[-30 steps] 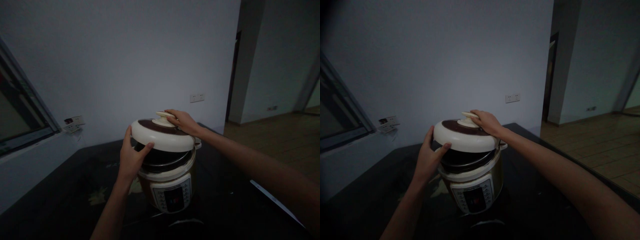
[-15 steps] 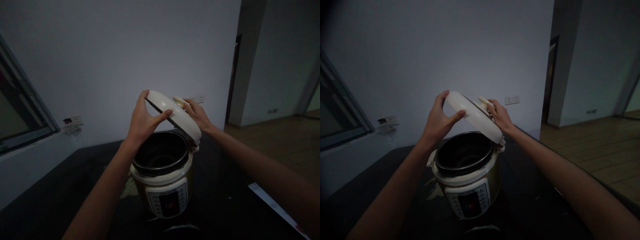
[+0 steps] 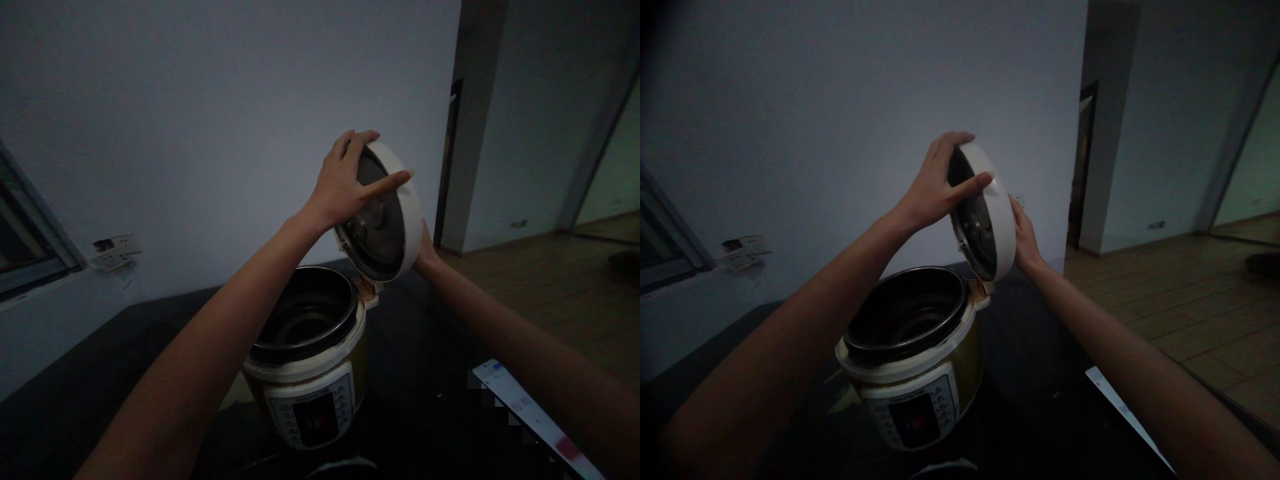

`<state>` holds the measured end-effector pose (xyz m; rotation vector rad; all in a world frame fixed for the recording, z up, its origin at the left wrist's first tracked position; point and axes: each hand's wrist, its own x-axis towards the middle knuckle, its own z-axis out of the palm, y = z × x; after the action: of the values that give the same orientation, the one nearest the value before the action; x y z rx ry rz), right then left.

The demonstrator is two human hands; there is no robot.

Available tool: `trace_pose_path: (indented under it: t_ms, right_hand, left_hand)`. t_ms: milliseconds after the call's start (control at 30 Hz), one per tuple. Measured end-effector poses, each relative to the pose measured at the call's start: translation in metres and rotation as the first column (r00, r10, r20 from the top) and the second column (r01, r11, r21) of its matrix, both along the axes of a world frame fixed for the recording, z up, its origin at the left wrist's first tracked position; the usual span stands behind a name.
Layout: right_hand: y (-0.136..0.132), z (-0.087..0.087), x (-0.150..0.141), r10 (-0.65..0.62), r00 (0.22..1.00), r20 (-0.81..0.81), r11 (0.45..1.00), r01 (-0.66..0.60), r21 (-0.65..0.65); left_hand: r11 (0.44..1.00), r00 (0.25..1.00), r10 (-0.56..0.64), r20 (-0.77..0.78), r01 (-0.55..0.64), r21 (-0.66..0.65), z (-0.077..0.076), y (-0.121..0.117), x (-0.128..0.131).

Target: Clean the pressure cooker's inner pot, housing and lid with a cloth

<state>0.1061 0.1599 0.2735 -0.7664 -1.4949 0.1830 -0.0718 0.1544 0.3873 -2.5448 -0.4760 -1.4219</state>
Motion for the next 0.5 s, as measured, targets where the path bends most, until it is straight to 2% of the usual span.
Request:
trace_pose_path:
  t_ms: [100, 233, 367, 500]
  right_hand:
    - [0.001, -0.006, 0.007, 0.044, 0.988, -0.151, 0.999, -0.041, 0.019]
    - [0.000, -0.016, 0.018, 0.074, 0.950, -0.302, 0.996, -0.086, -0.026]
    - [-0.001, -0.029, 0.031, 0.156, 0.885, -0.439, 0.983, -0.184, -0.021]
    - [-0.002, -0.042, 0.041, 0.147, 0.844, -0.516, 0.978, -0.201, -0.049]
  left_hand:
    - [1.000, 0.999, -0.008, -0.051, 0.009, 0.007, 0.007, 0.005, 0.020]
    - [1.000, 0.992, 0.007, -0.127, -0.007, -0.005, 0.013, 0.011, 0.046]
    - [1.000, 0.983, -0.019, -0.182, 0.017, -0.008, 0.012, 0.008, 0.070]
    - [0.998, 0.977, -0.065, -0.204, 0.060, -0.028, 0.006, 0.007, 0.095]
